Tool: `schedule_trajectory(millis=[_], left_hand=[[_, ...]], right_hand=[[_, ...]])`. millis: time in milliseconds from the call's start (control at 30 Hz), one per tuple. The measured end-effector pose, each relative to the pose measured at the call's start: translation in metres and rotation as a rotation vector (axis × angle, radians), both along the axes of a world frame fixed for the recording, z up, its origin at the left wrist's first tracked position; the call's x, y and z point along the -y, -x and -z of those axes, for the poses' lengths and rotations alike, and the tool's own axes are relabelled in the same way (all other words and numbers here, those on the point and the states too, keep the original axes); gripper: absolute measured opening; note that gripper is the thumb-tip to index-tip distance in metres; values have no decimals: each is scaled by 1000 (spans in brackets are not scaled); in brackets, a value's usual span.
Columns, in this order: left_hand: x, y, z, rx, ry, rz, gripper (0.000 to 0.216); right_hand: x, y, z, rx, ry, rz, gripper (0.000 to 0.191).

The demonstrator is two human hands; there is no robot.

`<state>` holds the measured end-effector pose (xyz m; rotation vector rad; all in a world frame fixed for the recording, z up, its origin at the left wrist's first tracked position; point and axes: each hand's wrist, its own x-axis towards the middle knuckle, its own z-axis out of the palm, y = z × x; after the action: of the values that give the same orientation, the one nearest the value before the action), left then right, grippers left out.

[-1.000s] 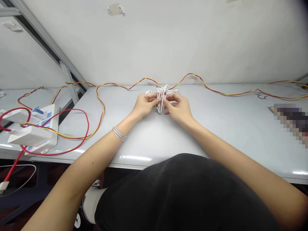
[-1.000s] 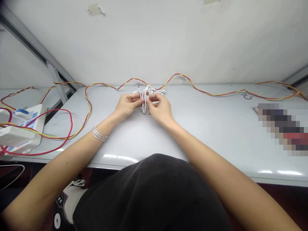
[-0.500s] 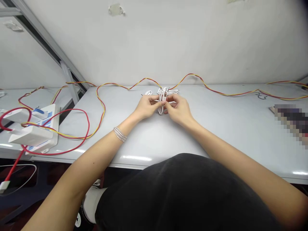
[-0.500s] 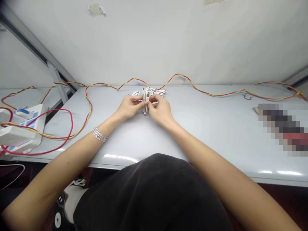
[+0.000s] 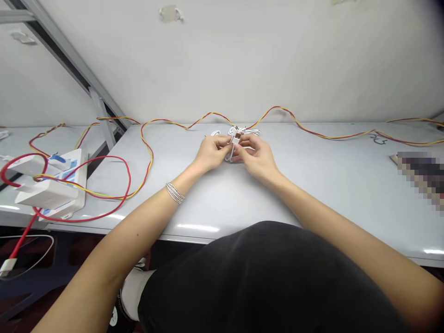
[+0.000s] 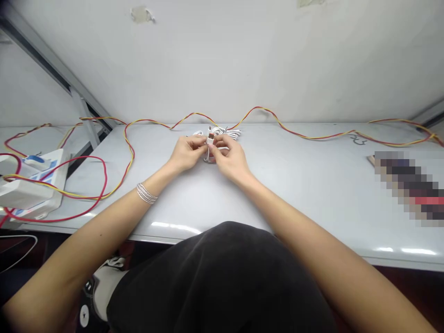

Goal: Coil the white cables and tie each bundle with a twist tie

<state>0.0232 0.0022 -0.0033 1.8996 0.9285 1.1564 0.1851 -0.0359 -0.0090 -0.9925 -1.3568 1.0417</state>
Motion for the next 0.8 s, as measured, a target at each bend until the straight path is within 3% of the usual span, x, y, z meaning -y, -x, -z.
schedule_trajectory(millis=[133, 433, 600, 800], left_hand=[[-1, 0, -2, -129, -99, 23, 34], [4, -2, -3, -93, -36, 179, 18], [6, -3, -1, -92, -35, 73, 32], [5, -3, 1, -172, -117, 16, 20]], right_hand=[[2, 1, -3, -19, 25, 17, 32], [-2, -3, -2, 26, 69, 116, 25], [-1, -5, -1, 47, 118, 145, 30], [0, -5, -3, 133, 138, 165, 31]])
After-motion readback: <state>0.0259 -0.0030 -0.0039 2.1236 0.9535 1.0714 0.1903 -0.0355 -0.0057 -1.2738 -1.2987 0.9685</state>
